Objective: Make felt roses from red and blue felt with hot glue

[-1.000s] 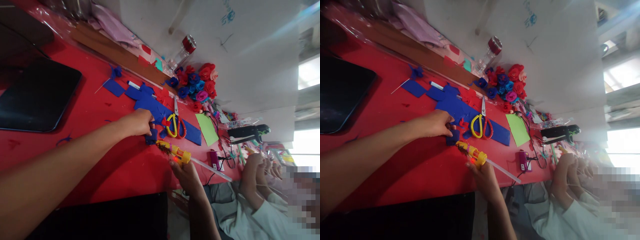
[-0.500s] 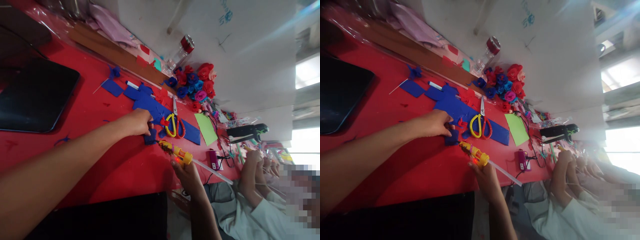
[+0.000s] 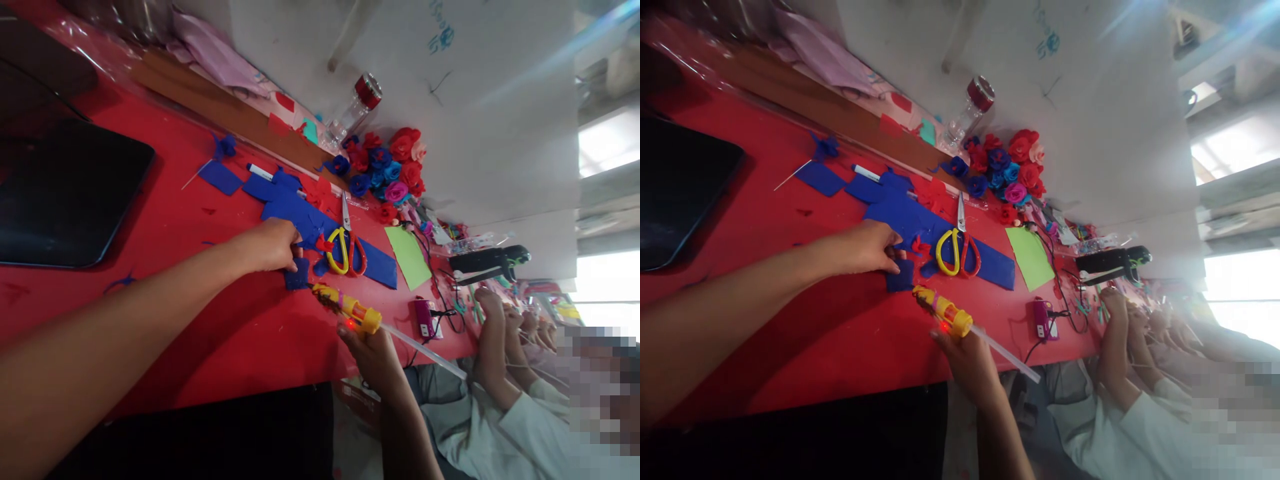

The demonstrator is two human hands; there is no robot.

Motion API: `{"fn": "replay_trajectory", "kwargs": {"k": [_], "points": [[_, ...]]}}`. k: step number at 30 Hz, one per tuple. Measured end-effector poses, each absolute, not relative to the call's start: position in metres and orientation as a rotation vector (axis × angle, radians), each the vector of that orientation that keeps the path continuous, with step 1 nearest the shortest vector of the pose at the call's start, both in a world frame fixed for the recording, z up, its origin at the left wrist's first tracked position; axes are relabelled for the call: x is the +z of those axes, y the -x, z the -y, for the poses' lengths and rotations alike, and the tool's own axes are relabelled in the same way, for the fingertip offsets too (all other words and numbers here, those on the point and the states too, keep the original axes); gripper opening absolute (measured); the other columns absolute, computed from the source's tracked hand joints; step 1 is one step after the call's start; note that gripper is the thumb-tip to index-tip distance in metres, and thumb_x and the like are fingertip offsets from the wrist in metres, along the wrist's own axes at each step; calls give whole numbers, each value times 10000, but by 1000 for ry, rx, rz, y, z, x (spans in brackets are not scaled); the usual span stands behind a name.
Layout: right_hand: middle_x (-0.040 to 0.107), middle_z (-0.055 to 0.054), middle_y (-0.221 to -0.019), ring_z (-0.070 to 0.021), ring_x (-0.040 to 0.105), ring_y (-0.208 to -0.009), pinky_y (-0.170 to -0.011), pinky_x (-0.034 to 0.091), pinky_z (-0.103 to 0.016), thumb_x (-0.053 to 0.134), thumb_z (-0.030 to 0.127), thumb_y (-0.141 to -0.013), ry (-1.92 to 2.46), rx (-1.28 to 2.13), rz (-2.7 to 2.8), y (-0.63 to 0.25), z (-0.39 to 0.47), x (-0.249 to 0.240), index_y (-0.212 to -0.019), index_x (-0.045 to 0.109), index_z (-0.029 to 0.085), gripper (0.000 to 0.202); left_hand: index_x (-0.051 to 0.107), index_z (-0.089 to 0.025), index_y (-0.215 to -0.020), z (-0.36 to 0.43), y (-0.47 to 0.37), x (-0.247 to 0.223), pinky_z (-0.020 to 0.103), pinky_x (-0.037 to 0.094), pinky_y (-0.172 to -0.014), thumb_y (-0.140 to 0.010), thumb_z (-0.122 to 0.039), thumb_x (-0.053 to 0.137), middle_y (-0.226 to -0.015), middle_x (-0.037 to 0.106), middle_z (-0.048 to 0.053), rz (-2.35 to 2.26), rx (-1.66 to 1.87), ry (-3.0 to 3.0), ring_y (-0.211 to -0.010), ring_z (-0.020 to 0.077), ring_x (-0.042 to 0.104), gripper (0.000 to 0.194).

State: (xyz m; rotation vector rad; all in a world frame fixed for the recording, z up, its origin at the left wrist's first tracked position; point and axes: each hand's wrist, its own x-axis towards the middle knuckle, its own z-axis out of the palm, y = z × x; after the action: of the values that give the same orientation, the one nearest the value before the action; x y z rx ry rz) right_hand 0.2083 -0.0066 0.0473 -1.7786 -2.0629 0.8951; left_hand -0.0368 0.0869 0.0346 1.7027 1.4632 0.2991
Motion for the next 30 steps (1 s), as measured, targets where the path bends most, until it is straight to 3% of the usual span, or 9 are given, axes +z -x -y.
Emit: {"fn": "replay_trajectory", "kwargs": {"k": [4,8,13,30], "points": [[446,18,-557,-133,425,-557,-530,366,-243,585,499,-829,1829,929,2015,-208,7,53,-661,604,185,357,731,-182,-832,-88,37,31,243,437,-693,-643,-161,732,-900,767,45,-1470,301,-1722,-847,212,691,190],[495,9,-568,-139,444,-552,-530,386,-247,579,501,-837,1834,901,1966,-206,8,56,-749,661,177,345,710,-186,-777,-88,37,31,228,428,-666,-642,-156,733,-892,768,36,-1456,326,-1715,-851,202,691,140],[624,-29,-715,-160,521,-652,-637,441,-267,589,462,-833,1702,975,2107,-192,2,52,-860,692,164,317,676,-179,-714,-87,36,34,228,422,-653,-647,-148,734,-842,764,39,-1471,311,-1679,-842,201,695,94],[518,12,-612,-129,416,-584,-560,373,-240,589,461,-838,1802,925,2091,-201,5,57,-777,667,167,310,678,-194,-688,-88,37,32,236,431,-670,-634,-169,731,-839,764,27,-1458,318,-1706,-826,198,684,80]]}}
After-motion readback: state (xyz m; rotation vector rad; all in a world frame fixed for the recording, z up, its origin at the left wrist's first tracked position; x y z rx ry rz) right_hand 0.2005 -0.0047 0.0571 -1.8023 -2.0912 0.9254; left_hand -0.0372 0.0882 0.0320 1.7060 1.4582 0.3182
